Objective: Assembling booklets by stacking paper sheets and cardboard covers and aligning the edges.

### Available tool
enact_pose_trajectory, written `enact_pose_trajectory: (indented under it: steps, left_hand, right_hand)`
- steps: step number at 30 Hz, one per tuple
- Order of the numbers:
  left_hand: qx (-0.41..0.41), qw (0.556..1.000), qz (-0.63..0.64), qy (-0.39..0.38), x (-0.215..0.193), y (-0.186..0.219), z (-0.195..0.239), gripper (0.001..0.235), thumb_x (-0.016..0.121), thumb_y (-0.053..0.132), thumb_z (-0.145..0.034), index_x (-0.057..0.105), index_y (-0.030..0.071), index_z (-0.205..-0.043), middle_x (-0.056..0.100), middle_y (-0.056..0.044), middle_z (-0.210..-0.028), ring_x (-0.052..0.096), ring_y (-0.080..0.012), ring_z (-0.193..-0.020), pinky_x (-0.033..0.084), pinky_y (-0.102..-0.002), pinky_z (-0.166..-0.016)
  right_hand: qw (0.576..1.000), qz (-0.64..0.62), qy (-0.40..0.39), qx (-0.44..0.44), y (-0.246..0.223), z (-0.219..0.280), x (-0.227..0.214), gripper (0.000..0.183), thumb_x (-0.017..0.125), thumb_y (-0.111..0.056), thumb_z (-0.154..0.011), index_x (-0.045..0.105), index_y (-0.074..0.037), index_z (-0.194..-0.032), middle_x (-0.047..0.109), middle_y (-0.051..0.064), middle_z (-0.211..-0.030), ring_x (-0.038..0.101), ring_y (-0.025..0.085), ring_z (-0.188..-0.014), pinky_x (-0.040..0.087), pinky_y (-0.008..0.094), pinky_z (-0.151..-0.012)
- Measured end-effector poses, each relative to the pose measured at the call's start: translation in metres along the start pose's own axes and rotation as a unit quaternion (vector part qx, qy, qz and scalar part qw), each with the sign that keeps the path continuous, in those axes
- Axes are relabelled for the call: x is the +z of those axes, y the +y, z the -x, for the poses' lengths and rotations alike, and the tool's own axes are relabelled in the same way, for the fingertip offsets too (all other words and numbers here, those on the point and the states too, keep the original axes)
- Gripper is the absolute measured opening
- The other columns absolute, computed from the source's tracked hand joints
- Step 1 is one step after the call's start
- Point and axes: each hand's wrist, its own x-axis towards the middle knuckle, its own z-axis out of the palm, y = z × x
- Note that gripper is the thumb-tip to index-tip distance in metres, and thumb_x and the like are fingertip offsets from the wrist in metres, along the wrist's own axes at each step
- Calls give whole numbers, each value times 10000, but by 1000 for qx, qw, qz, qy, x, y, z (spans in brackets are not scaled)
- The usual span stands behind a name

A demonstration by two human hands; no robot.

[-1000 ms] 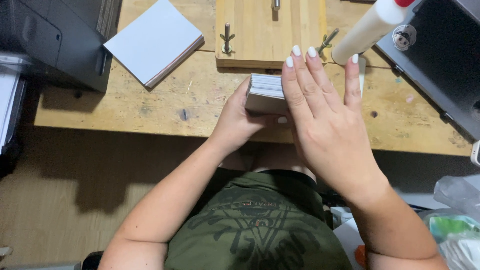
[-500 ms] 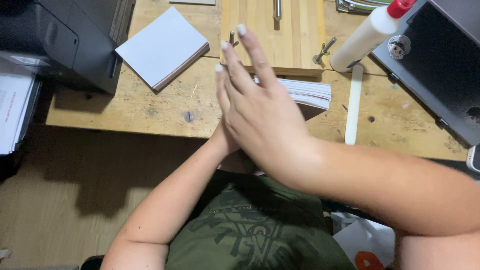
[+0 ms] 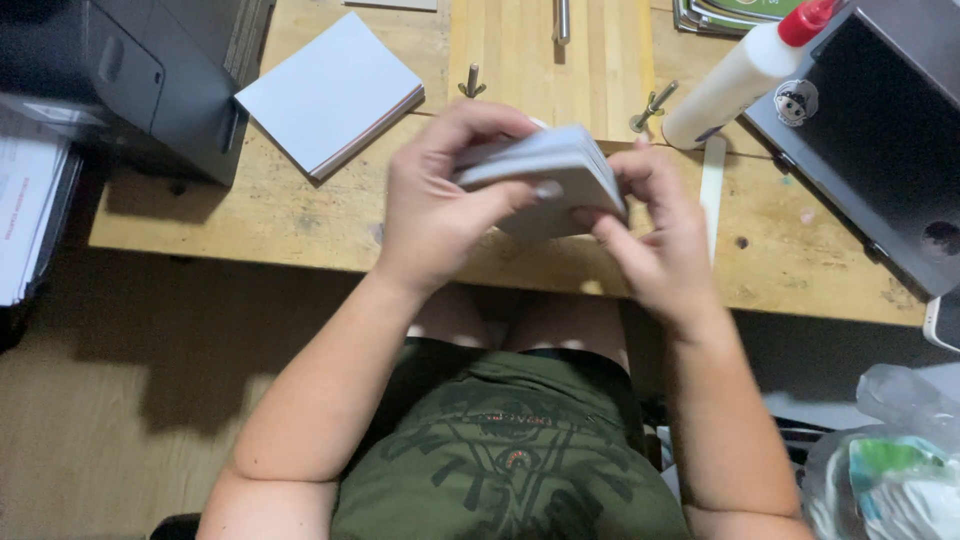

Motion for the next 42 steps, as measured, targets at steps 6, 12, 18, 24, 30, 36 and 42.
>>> enact_pose_trajectory:
  steps: [6,12,18,24,30,36,42]
  left_hand:
    - [117,967,-188,-128,24,11,1,333,866,18,-964,726,124,-1246,784,-52,-1201,751,-223,-1112,574,-349,-1016]
    - [-59,997,13,-53,37,-65,30,803,968,217,-881,536,156,-1556,582,-93,-1328,623,-254,-1306,491,-521,-1208]
    - [-85,995,-6,-58,40,-49,34,685,963,213,-878,548,190,-1422,726,-59,-1271,673,-205,-1276,486,-464,-1194]
    - [-111,991,51,-47,39,-42,30,702,959,171,-887,564,164,-1468,742,-77,-1309,670,-168,-1297,476,-417,-1218]
    - [-84,989,70,-95,38,-41,28,972,899,348,-897,343,120,-1661,451,-181,-1708,503,-310,-1582,383,-431,-1371]
    - [-44,994,13,-102,34,-37,29,1020,848,474,-943,278,150,-1725,347,-135,-1806,358,-292,-1721,268,-443,-1486]
    - [-54,992,73,-86,41,-33,28,859,889,241,-956,407,140,-1660,523,-109,-1663,487,-254,-1631,355,-420,-1441]
  right_hand:
    - [968,-234,30,90,54,39,44,476,741,-47,-1026,465,-41,-1414,582,116,-1300,625,193,-1207,575,313,-1036]
    - [929,-343,114,76,92,55,61,541,872,76,-877,541,-39,-1289,755,124,-1110,736,202,-1074,592,476,-1059]
    - [942,-312,123,28,50,37,39,568,861,-29,-934,473,-40,-1350,686,120,-1209,636,181,-1216,533,400,-1084]
    - [938,-321,122,35,37,32,37,569,832,-41,-952,457,-26,-1380,672,137,-1232,636,205,-1235,525,402,-1106]
    - [957,-264,97,68,26,29,33,649,755,-379,-1000,423,-69,-1463,486,92,-1410,523,172,-1317,461,294,-1157]
    - [934,-324,93,115,11,30,28,648,824,-330,-940,438,-109,-1411,530,88,-1430,590,162,-1255,498,291,-1105]
    - [946,-293,103,91,18,32,31,522,788,-84,-959,468,-94,-1371,556,112,-1387,570,209,-1317,492,334,-1174]
